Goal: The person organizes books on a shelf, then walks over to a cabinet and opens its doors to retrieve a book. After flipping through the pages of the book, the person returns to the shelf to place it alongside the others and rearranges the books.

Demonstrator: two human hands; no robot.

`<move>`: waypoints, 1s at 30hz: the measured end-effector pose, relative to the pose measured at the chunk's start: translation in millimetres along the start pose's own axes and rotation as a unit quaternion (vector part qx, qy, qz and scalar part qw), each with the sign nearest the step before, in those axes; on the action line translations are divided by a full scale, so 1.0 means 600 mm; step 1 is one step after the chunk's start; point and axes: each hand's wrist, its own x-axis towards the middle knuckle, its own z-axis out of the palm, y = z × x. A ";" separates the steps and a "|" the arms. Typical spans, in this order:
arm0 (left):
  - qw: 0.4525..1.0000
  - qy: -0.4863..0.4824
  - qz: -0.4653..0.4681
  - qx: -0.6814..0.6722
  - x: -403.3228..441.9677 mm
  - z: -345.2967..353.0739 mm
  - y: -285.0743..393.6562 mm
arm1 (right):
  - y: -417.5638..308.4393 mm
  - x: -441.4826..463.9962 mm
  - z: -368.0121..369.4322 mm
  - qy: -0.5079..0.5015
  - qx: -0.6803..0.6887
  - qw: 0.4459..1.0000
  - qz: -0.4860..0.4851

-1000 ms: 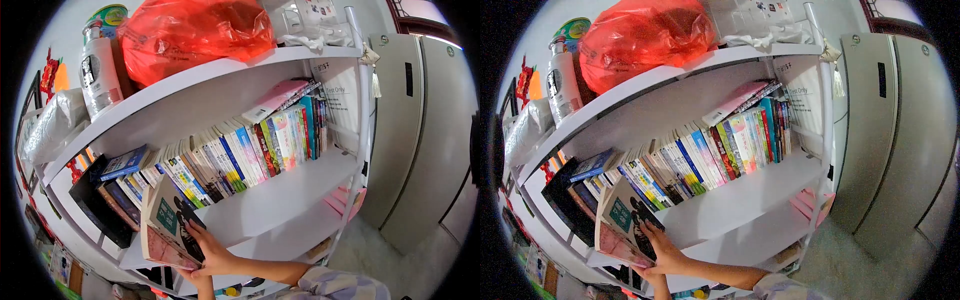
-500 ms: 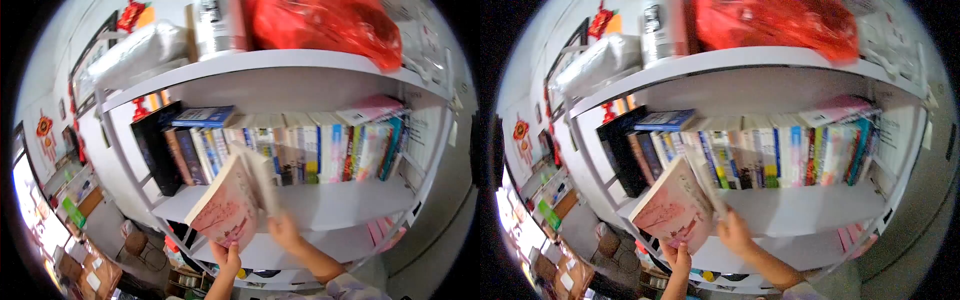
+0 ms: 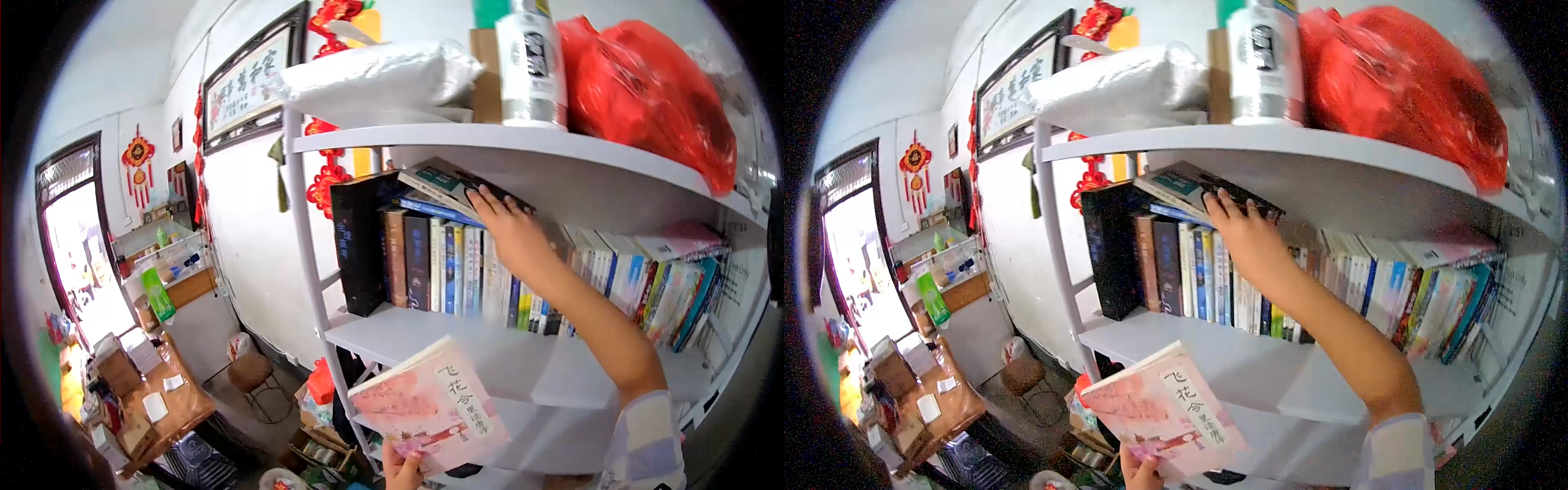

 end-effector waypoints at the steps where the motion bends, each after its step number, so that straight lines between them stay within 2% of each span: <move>1: 1.000 0.013 0.006 -0.005 -0.009 -0.014 -0.013 | 0.004 0.033 0.031 -0.021 -0.015 1.000 0.006; 3: 0.998 0.036 0.037 -0.025 -0.023 -0.036 -0.027 | 0.027 0.093 0.081 -0.148 0.081 0.984 0.059; 4: 0.996 0.072 0.014 -0.044 -0.031 -0.033 -0.010 | 0.034 0.107 0.095 -0.177 0.089 0.979 0.045; 6: 0.997 0.048 0.017 -0.053 -0.043 -0.064 -0.005 | 0.046 0.124 0.119 -0.232 0.109 0.966 0.021; 9: 0.995 0.086 -0.001 -0.044 -0.052 -0.102 0.002 | 0.067 0.136 0.153 -0.212 0.212 0.953 0.050; 12: 0.988 0.141 0.007 -0.067 -0.043 -0.098 0.026 | 0.065 0.140 0.171 -0.149 0.227 0.962 0.042; 13: 0.987 0.144 0.037 -0.063 -0.035 -0.086 0.046 | 0.064 0.140 0.176 -0.148 0.223 0.963 0.039; 18: 0.991 0.129 0.014 -0.025 -0.038 -0.142 -0.022 | 0.076 0.151 0.209 -0.135 0.228 0.963 0.052; 22: 0.992 0.117 -0.026 -0.040 -0.036 -0.111 -0.011 | 0.091 0.150 0.226 -0.049 0.265 0.962 0.037; 23: 0.992 0.112 -0.032 -0.039 -0.034 -0.101 -0.001 | 0.071 0.142 0.201 0.053 0.299 0.953 0.016; 26: 0.993 0.100 -0.033 -0.043 -0.022 -0.068 0.033 | -0.012 0.080 0.111 0.096 0.381 0.917 0.060; 28: 0.994 0.086 -0.004 -0.063 -0.005 -0.049 0.050 | -0.074 -0.015 0.068 0.039 0.423 0.905 -0.009; 29: 0.996 0.067 0.006 -0.066 0.007 -0.049 0.043 | -0.094 -0.064 0.049 0.006 0.392 0.914 -0.108; 30: 0.997 0.024 0.040 -0.057 0.021 -0.041 0.045 | -0.124 -0.119 0.024 -0.060 0.396 0.906 -0.139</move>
